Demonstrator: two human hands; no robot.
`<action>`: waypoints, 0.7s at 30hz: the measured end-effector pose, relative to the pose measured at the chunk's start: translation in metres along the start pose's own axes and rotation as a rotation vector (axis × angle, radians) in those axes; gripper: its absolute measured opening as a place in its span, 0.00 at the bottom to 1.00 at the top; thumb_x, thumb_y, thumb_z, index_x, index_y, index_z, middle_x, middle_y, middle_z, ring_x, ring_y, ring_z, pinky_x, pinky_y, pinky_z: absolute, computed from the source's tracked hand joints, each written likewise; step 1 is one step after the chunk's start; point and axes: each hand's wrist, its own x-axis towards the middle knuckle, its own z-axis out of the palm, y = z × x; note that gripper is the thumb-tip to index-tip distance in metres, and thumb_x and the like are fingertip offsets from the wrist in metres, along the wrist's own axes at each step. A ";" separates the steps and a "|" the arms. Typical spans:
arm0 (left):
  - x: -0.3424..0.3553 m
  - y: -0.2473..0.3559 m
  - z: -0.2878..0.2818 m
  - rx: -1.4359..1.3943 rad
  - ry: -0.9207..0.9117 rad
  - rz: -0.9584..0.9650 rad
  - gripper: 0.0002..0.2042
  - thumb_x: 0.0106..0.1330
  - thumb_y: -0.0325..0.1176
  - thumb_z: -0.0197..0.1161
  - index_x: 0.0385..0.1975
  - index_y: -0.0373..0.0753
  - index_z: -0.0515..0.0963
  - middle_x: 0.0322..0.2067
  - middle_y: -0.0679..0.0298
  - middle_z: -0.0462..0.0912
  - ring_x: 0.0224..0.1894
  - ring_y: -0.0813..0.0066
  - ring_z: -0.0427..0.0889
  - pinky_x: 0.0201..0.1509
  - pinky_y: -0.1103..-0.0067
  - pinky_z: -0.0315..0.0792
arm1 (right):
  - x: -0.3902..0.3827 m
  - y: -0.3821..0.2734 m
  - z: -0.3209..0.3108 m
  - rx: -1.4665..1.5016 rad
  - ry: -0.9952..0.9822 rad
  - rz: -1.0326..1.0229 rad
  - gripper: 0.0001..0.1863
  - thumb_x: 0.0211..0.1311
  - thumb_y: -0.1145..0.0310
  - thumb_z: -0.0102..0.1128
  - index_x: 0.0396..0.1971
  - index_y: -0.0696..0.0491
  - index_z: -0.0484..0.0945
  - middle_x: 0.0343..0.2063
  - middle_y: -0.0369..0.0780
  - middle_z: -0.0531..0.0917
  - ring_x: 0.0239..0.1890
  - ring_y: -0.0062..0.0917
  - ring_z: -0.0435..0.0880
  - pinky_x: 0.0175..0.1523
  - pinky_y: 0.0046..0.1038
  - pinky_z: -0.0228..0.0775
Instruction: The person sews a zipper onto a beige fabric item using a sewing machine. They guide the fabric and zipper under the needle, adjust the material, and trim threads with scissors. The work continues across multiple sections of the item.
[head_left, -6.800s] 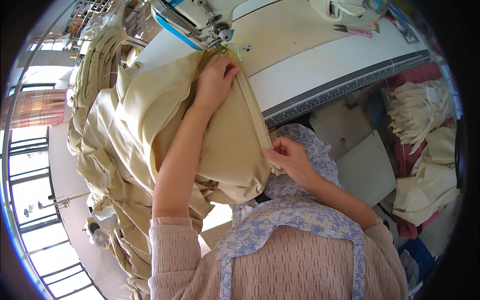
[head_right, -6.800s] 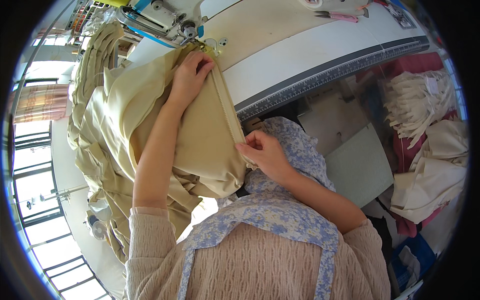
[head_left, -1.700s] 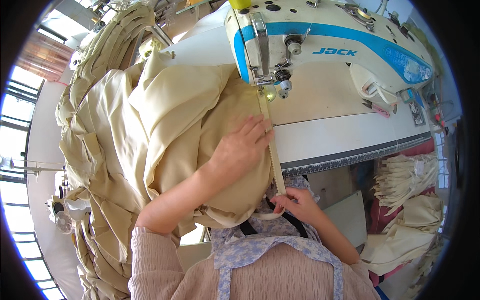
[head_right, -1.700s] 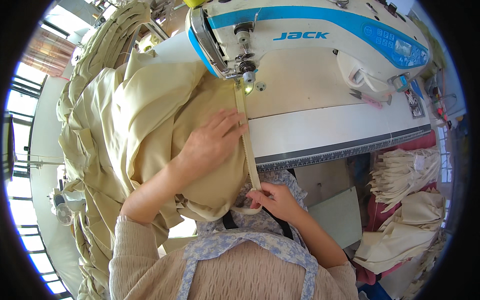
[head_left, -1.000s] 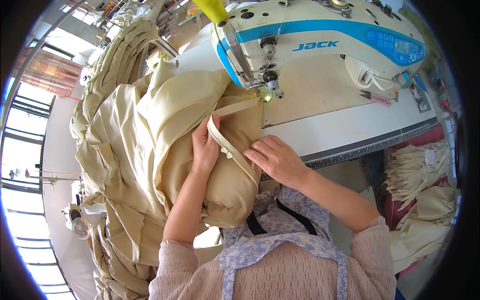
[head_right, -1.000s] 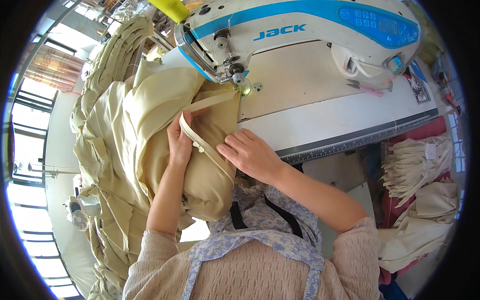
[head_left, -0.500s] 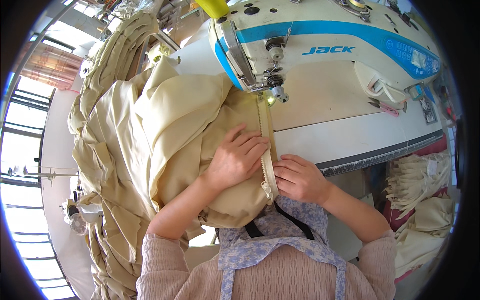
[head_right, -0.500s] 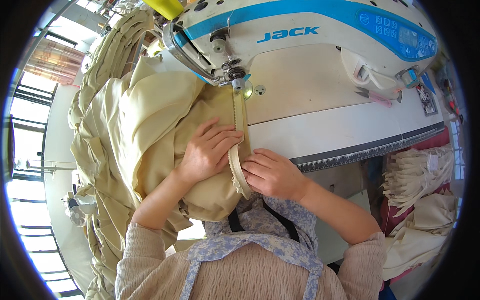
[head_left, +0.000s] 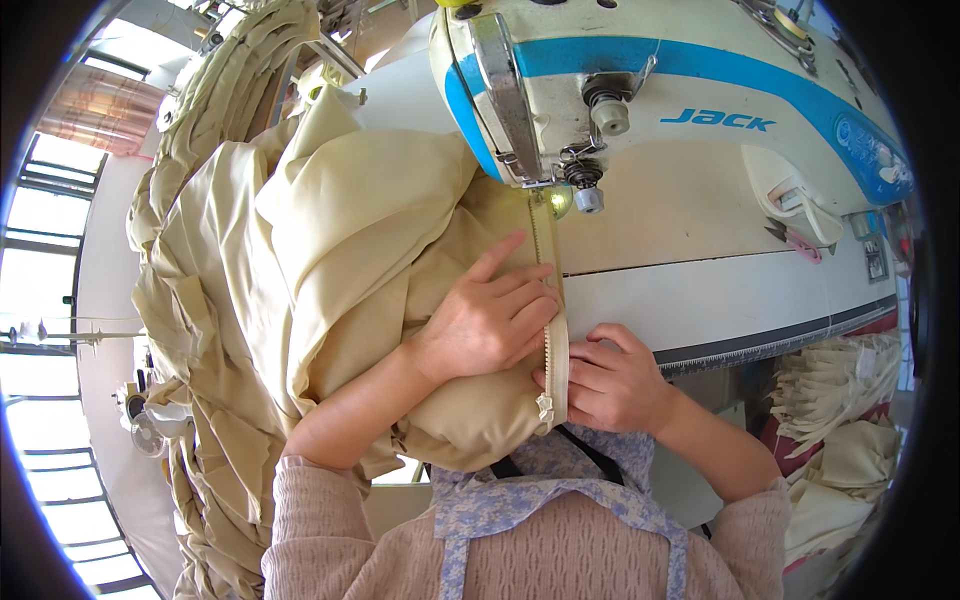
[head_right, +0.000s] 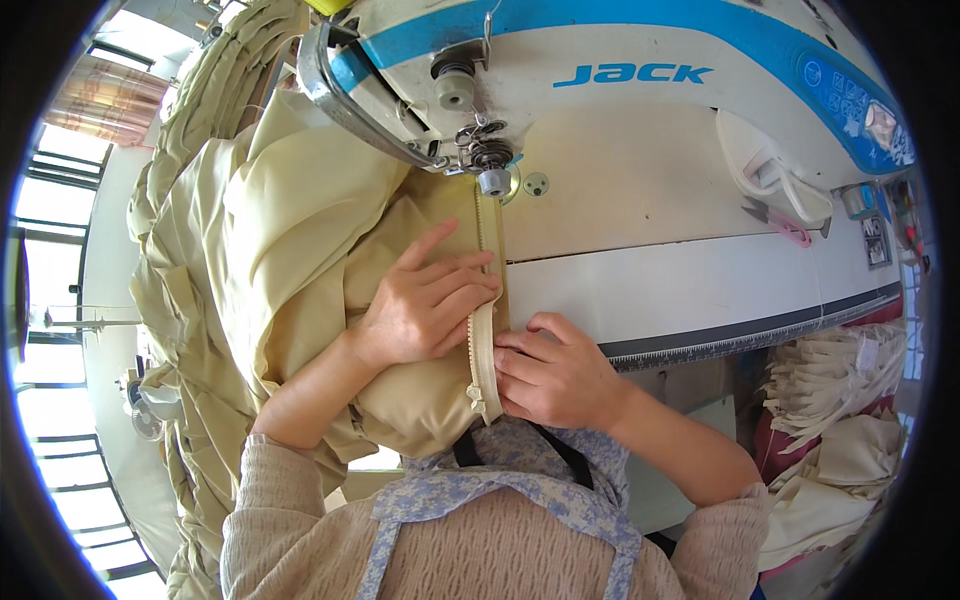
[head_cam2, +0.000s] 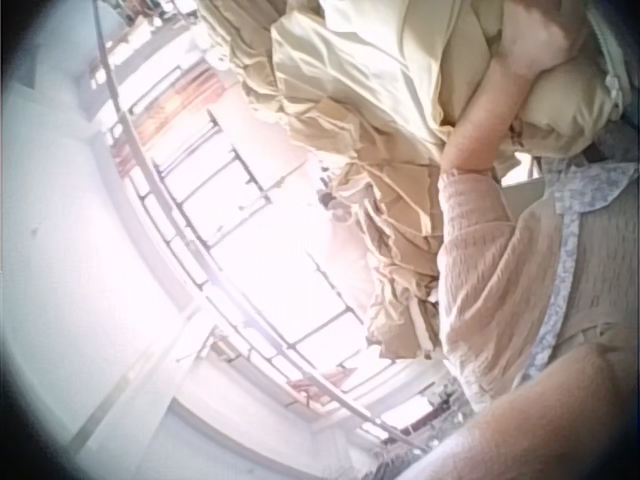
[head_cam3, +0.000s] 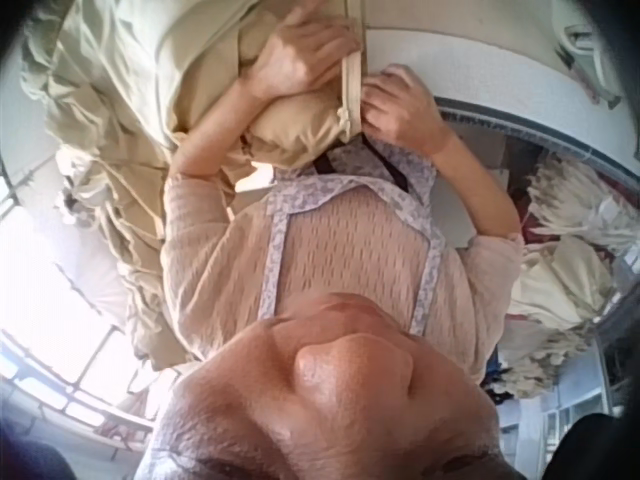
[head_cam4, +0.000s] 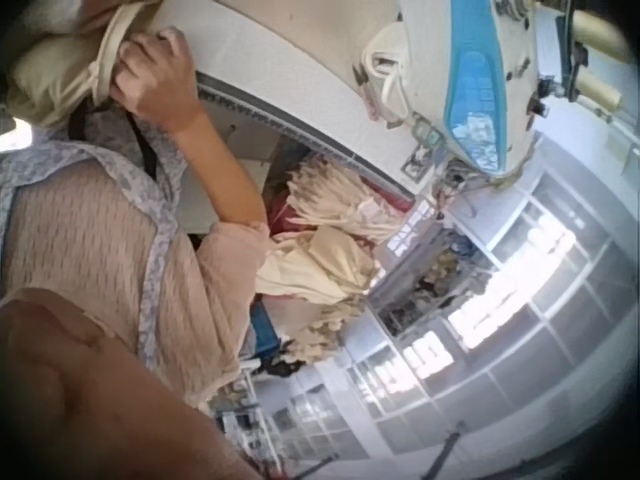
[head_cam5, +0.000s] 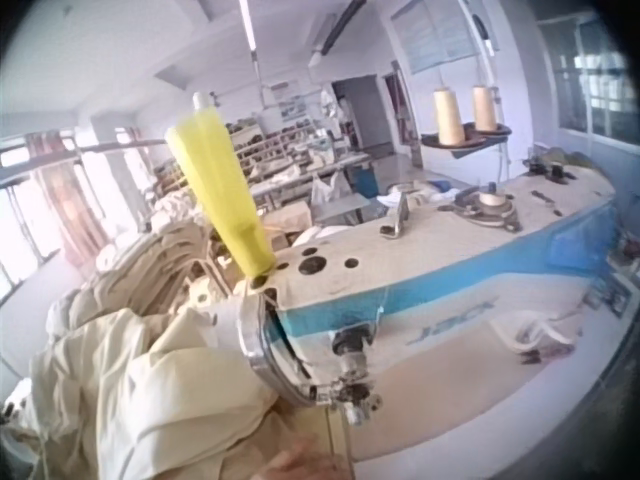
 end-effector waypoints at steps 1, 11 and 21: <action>-0.001 -0.001 0.002 0.002 -0.003 0.007 0.09 0.55 0.30 0.68 0.35 0.38 0.81 0.38 0.65 0.88 0.52 0.65 0.88 0.72 0.48 0.67 | 0.002 0.000 -0.001 -0.001 0.001 0.000 0.18 0.48 0.64 0.72 0.43 0.46 0.89 0.38 0.29 0.87 0.44 0.21 0.84 0.49 0.32 0.74; 0.002 -0.016 0.008 -0.026 0.050 0.031 0.11 0.55 0.31 0.68 0.37 0.38 0.82 0.37 0.63 0.86 0.50 0.65 0.88 0.66 0.52 0.73 | 0.015 0.006 -0.006 0.008 -0.012 0.030 0.09 0.46 0.63 0.74 0.27 0.50 0.85 0.34 0.32 0.84 0.43 0.22 0.83 0.51 0.31 0.72; 0.008 -0.058 0.018 -0.028 0.088 -0.006 0.11 0.61 0.32 0.68 0.44 0.41 0.83 0.45 0.59 0.88 0.52 0.65 0.86 0.65 0.56 0.70 | 0.043 0.022 0.004 -0.064 -0.011 0.134 0.13 0.42 0.66 0.73 0.30 0.53 0.83 0.36 0.35 0.82 0.40 0.28 0.79 0.48 0.35 0.71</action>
